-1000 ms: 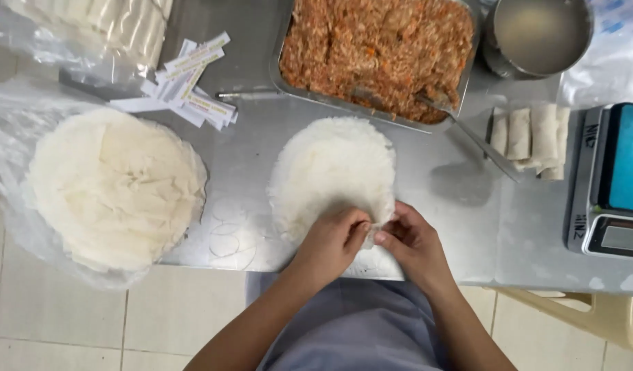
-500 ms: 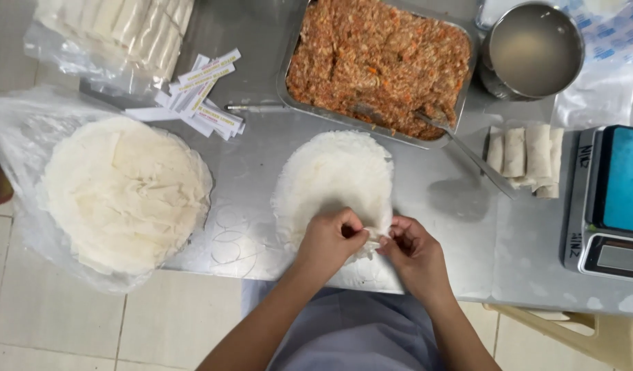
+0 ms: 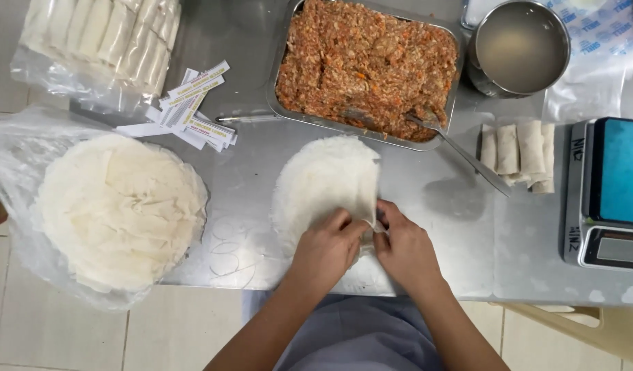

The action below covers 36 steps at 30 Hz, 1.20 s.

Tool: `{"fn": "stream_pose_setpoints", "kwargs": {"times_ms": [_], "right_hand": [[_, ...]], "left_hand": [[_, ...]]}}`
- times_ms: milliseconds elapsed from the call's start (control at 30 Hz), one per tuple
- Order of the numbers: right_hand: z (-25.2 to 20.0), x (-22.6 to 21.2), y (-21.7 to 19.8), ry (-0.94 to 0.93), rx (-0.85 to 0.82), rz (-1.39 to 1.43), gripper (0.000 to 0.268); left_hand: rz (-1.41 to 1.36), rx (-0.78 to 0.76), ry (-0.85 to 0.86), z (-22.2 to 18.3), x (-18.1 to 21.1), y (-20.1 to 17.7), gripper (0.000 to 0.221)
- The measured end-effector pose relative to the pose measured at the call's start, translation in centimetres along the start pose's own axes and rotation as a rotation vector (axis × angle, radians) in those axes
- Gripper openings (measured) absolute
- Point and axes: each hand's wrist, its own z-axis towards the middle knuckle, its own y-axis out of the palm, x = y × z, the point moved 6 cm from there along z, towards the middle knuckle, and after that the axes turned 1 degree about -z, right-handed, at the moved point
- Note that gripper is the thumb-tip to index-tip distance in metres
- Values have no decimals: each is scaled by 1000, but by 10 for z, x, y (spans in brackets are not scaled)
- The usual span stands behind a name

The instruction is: The person is preparing spring rolls by placing meat filling onto wrappers and rolling them tightly before placing them in bags.

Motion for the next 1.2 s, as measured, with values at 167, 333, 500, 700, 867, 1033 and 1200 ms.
{"fn": "stream_pose_setpoints", "kwargs": {"times_ms": [167, 333, 500, 700, 867, 1033, 1200], "right_hand": [[-26, -4, -3, 44, -43, 69, 50], [-21, 23, 7, 185, -81, -70, 55], [1, 52, 8, 109, 98, -160, 23], [-7, 57, 15, 77, 175, -192, 26], [-37, 40, 25, 137, 140, -198, 49], [-26, 2, 2, 169, -29, -75, 66], [9, 26, 19, -108, 137, -161, 28]], "left_hand": [[-252, 64, -170, -14, -13, 0, 24], [-58, -55, -334, -3, 4, 3, 24], [119, 97, -114, 30, 31, 0, 53], [70, 51, -158, 25, 16, 11, 53], [-194, 56, -193, -14, -18, 2, 22], [-220, 113, -46, -19, 0, -16, 12], [138, 12, -182, 2, 6, 18, 74]]}}
